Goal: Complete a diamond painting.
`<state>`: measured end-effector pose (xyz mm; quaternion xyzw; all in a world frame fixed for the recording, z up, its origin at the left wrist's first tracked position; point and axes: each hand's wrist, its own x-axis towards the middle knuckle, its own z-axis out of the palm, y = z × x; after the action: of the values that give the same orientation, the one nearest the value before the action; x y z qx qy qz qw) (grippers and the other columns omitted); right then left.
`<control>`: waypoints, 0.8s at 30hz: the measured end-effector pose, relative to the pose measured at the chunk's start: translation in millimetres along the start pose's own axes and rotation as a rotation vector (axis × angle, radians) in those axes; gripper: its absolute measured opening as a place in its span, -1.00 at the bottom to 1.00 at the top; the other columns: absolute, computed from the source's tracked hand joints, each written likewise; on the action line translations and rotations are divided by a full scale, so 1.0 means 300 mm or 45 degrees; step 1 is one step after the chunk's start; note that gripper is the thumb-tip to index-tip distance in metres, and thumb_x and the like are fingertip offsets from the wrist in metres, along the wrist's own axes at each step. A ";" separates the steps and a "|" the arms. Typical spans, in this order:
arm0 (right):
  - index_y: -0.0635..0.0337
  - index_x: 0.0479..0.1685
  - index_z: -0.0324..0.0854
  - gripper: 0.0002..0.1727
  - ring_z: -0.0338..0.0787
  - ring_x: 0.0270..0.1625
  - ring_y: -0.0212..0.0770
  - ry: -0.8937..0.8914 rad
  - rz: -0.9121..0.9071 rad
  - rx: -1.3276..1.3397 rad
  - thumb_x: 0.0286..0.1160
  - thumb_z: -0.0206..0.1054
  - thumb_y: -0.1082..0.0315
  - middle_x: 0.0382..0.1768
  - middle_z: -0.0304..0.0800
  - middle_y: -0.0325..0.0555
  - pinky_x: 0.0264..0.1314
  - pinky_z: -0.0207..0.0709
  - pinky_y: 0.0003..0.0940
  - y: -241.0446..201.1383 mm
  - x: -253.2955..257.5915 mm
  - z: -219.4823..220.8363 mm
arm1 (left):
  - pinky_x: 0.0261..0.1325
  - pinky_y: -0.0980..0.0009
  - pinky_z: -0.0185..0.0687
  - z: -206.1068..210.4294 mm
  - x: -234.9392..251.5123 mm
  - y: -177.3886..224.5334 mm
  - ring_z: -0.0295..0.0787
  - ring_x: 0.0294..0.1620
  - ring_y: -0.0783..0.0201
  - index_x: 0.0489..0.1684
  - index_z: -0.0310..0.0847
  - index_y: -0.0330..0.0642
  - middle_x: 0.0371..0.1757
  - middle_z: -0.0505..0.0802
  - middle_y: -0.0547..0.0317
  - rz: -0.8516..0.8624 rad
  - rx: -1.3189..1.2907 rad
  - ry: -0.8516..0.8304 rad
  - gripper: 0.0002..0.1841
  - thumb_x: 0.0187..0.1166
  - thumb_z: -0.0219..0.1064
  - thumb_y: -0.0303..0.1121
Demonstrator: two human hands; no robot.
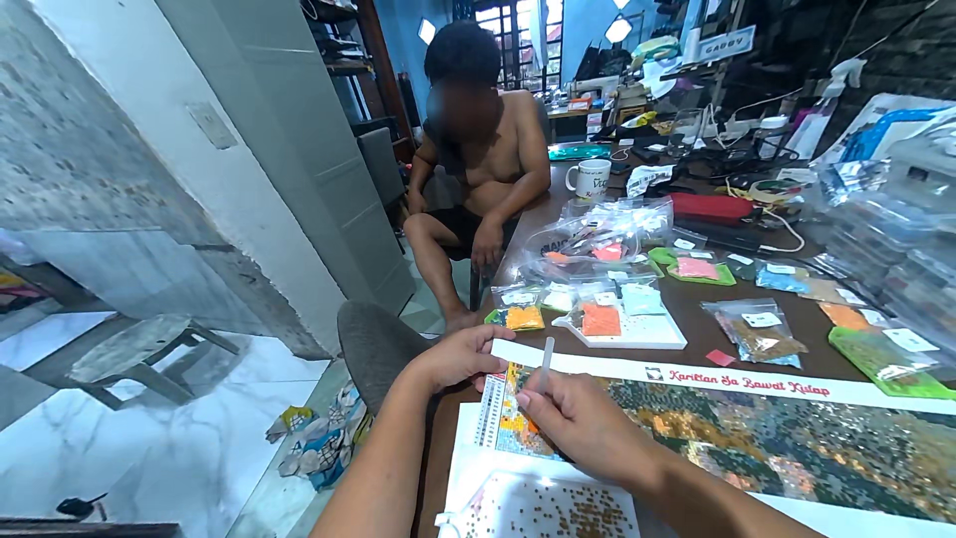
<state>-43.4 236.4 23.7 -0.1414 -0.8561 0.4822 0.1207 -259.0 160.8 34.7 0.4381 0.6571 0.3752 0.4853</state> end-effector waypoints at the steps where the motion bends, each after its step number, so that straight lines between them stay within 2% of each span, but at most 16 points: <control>1: 0.13 -0.21 0.62 -0.63 0.46 -0.53 -0.51 0.033 0.021 0.007 0.81 0.08 0.06 -0.57 0.45 -0.35 -0.42 0.35 -0.57 -0.002 -0.005 0.006 | -0.46 0.63 0.55 0.000 0.000 0.000 0.65 -0.53 0.51 0.52 0.39 -0.20 -0.21 0.85 0.17 -0.002 -0.002 -0.002 -0.54 0.64 0.22 -0.64; 4: 0.12 -0.22 0.62 -0.64 0.48 -0.53 -0.52 0.096 0.056 0.041 0.80 0.10 0.06 -0.57 0.47 -0.36 -0.42 0.37 -0.58 -0.003 -0.016 0.019 | -0.45 0.63 0.55 -0.001 -0.002 0.002 0.66 -0.52 0.51 0.52 0.38 -0.19 -0.21 0.85 0.17 -0.008 -0.005 -0.004 -0.54 0.64 0.22 -0.63; 9: 0.11 -0.35 0.61 -0.64 0.42 -0.58 -0.60 0.294 -0.228 0.091 0.76 0.11 0.11 -0.64 0.44 -0.40 -0.50 0.30 -0.66 0.043 -0.024 0.040 | -0.43 0.61 0.57 0.001 -0.002 0.003 0.66 -0.50 0.50 0.54 0.36 -0.19 -0.19 0.83 0.18 -0.021 0.016 0.008 -0.53 0.65 0.21 -0.62; 12: 0.15 -0.34 0.64 -0.64 0.42 -0.59 -0.62 0.350 -0.331 0.095 0.76 0.11 0.13 -0.65 0.46 -0.38 -0.52 0.30 -0.68 0.061 -0.029 0.052 | -0.42 0.60 0.58 0.001 -0.004 0.004 0.68 -0.49 0.49 0.54 0.35 -0.19 -0.17 0.84 0.17 -0.027 -0.001 0.001 -0.53 0.65 0.21 -0.63; 16: 0.18 -0.33 0.64 -0.64 0.44 -0.59 -0.59 0.361 -0.375 0.096 0.76 0.11 0.14 -0.64 0.48 -0.34 -0.52 0.32 -0.66 0.074 -0.033 0.061 | -0.43 0.62 0.58 0.000 -0.002 0.007 0.69 -0.48 0.49 0.53 0.36 -0.18 -0.18 0.85 0.16 -0.039 -0.004 -0.004 -0.54 0.66 0.20 -0.63; 24: 0.15 -0.31 0.64 -0.63 0.44 -0.59 -0.58 0.295 -0.313 0.075 0.77 0.10 0.10 -0.63 0.48 -0.35 -0.52 0.31 -0.65 0.070 -0.037 0.064 | -0.44 0.62 0.56 0.000 -0.004 0.005 0.67 -0.50 0.50 0.52 0.37 -0.18 -0.20 0.84 0.17 -0.033 0.003 0.002 -0.54 0.66 0.21 -0.62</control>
<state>-37.1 227.7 -4.8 -0.0867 -0.8328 0.4691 0.2809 -258.4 160.0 36.4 0.4298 0.6636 0.3684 0.4891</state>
